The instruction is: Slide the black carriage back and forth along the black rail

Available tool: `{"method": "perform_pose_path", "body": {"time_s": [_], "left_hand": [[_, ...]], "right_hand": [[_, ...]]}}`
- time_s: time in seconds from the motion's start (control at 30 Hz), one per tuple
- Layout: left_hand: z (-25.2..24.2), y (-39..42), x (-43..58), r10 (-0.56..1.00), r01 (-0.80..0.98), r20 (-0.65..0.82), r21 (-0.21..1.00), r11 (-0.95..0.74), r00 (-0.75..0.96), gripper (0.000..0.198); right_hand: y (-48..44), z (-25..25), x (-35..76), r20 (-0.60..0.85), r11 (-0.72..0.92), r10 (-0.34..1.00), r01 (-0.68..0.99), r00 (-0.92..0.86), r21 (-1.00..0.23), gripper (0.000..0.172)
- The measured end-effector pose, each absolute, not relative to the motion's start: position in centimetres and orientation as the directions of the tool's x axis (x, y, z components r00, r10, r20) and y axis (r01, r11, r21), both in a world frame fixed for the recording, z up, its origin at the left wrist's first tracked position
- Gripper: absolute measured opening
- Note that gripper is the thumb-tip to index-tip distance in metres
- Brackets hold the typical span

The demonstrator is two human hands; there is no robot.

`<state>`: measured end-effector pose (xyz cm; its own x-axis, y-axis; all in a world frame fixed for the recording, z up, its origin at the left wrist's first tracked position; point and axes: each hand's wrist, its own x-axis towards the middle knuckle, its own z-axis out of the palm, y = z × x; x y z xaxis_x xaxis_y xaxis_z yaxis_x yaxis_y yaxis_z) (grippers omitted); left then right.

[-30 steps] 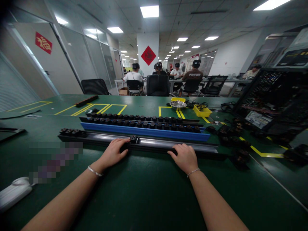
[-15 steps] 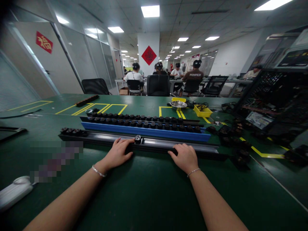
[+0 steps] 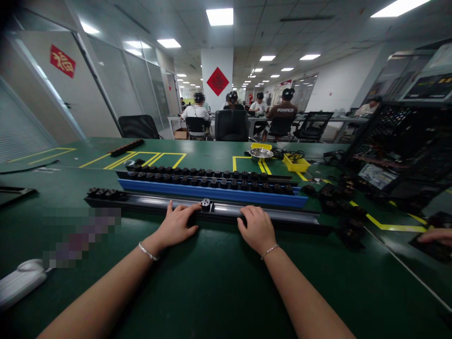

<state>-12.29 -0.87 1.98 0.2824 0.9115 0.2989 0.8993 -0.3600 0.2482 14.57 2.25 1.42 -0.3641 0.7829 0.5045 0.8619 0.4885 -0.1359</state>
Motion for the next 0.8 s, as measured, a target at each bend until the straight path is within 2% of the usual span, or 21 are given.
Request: {"method": "perform_pose_path", "body": {"time_s": [0.33, 0.47, 0.6, 0.8], "left_hand": [[1.8, -1.0, -12.1, 0.906, 0.907, 0.308, 0.215, -0.363, 0.289, 0.063], [2.0, -1.2, -12.0, 0.91, 0.918, 0.291, 0.178, -0.354, 0.295, 0.062], [2.0, -1.2, -11.8, 0.917, 0.93, 0.272, 0.143, -0.339, 0.293, 0.06], [1.9, -1.0, -11.6, 0.924, 0.948, 0.263, 0.082, -0.307, 0.277, 0.054]], "right_hand": [[2.9, 1.5, 7.9, 0.529, 0.504, 0.802, 0.789, -0.276, -0.352, 0.038], [2.9, 1.7, 5.7, 0.474, 0.479, 0.841, 0.767, -0.261, -0.428, 0.04], [2.6, 1.9, 4.5, 0.412, 0.394, 0.889, 0.797, -0.203, -0.458, 0.043], [2.4, 1.9, 4.0, 0.396, 0.312, 0.912, 0.812, -0.109, -0.494, 0.042]]}}
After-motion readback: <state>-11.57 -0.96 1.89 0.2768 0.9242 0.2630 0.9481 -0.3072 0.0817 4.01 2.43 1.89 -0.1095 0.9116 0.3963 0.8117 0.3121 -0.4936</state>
